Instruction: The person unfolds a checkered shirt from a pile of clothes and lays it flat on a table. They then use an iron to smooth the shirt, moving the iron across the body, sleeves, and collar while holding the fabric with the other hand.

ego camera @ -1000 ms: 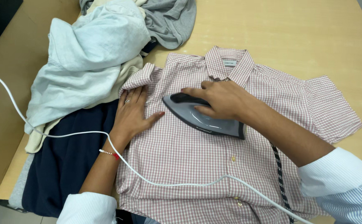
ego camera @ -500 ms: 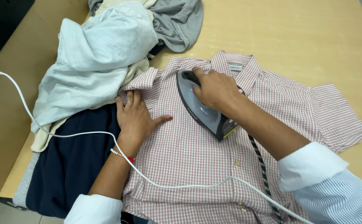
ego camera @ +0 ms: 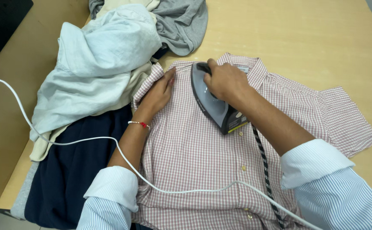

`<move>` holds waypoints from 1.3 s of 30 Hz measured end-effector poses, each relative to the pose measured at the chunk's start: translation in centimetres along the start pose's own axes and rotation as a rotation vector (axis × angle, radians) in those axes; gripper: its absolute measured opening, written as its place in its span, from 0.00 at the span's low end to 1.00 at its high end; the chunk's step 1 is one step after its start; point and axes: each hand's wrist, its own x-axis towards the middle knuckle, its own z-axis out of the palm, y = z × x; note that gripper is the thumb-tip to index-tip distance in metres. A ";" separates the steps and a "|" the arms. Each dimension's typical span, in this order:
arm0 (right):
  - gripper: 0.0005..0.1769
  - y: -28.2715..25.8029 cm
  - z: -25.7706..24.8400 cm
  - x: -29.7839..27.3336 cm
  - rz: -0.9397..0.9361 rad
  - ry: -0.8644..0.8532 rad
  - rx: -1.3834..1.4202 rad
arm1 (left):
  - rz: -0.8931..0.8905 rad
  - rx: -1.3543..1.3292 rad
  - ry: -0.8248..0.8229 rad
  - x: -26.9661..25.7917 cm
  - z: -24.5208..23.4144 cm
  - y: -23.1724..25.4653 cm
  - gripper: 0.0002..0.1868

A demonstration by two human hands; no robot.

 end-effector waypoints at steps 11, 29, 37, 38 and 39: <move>0.27 4.1 -2.0 0.1 -0.060 0.033 -0.073 | -0.040 0.412 -0.047 2.3 2.0 -1.6 0.33; 0.32 -1.3 -4.7 -4.2 -0.242 -0.254 0.113 | 0.278 0.419 -0.035 3.9 -0.7 -3.8 0.26; 0.33 -0.9 -5.4 -8.8 -0.138 -0.262 -0.039 | 0.114 0.275 -0.100 -3.9 -2.5 4.5 0.28; 0.32 -0.8 -4.8 -9.1 -0.112 -0.295 -0.075 | 0.085 0.335 -0.141 -5.6 -2.7 5.4 0.29; 0.33 -0.8 -4.2 -9.2 -0.114 -0.303 -0.077 | 0.050 0.394 -0.184 -7.4 -2.7 6.2 0.30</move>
